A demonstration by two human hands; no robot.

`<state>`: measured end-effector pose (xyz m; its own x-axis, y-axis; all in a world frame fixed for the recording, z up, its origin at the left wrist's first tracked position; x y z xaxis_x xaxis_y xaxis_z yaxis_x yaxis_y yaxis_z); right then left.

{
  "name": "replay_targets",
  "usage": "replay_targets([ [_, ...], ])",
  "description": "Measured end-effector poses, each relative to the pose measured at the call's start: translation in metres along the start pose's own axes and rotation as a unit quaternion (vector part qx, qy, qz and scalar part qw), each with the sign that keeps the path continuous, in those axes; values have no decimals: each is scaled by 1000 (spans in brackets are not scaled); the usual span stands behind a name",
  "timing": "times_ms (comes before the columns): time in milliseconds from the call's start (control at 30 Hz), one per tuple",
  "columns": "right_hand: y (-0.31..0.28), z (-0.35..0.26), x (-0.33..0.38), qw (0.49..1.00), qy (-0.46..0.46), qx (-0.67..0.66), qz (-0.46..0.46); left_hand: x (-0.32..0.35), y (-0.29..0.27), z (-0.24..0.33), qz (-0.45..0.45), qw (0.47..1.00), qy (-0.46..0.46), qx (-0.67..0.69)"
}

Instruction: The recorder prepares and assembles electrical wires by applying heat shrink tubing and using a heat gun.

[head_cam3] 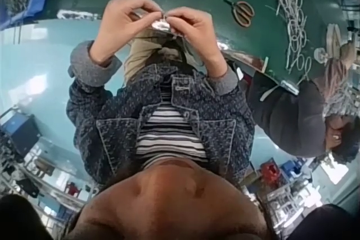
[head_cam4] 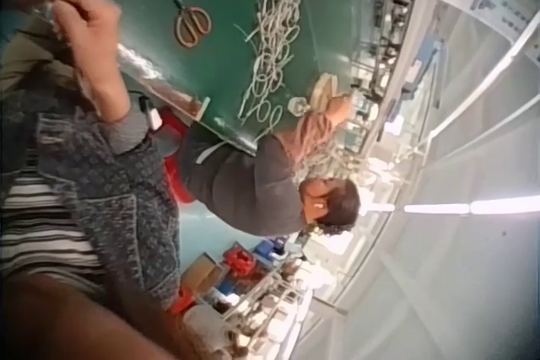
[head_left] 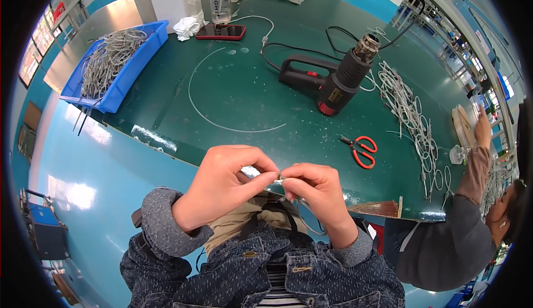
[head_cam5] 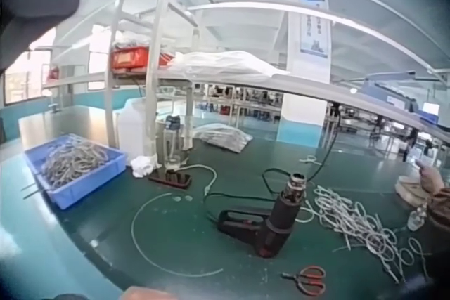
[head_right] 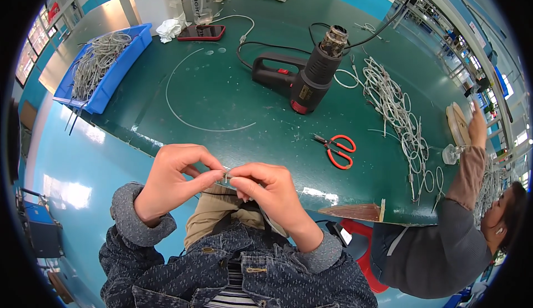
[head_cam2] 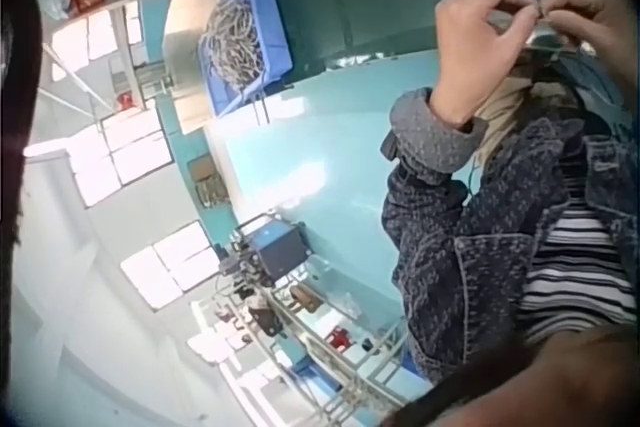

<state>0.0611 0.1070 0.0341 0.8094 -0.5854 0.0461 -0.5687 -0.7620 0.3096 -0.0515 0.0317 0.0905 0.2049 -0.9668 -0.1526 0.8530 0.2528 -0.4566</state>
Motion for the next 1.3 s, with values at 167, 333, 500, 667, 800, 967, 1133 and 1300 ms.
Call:
replay_targets([
  [167, 14, -17, 4, 958, -168, 223, -58, 7, 13, -30, -64, 980, -98, 160],
  [333, 23, -27, 15, 898, -299, 314, -72, 18, 31, -50, -121, 920, -201, 314],
  [500, 25, -31, 15, 888, -320, 321, -76, 23, 39, -53, -133, 883, -255, 372],
  [667, 21, -30, 15, 895, -321, 304, -55, 20, 41, -50, -122, 886, -248, 371],
  [800, 16, -29, 17, 914, -307, 265, -28, 14, 34, -43, -78, 928, -195, 307],
  [967, 4, -19, 15, 978, -193, 80, 0, 16, 22, -29, 37, 980, -74, 183],
  [1133, 1, 4, 12, 995, -94, -42, 0, 14, 8, 6, 135, 989, 68, -6],
  [1300, 4, 7, 11, 994, -85, -63, -27, 16, 11, 15, 149, 976, 130, -93],
])
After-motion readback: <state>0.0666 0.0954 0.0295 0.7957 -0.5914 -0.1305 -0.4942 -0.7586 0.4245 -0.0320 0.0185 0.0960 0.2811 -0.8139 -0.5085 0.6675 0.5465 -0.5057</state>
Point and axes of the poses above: each hand's wrist, its own x-axis away from the middle knuckle, its own y-axis out of the palm, z = x × y, the point moved 8 cm from there along -x, towards the middle knuckle, and after that the axes turned 8 degrees about -x, right-handed, at the moved point
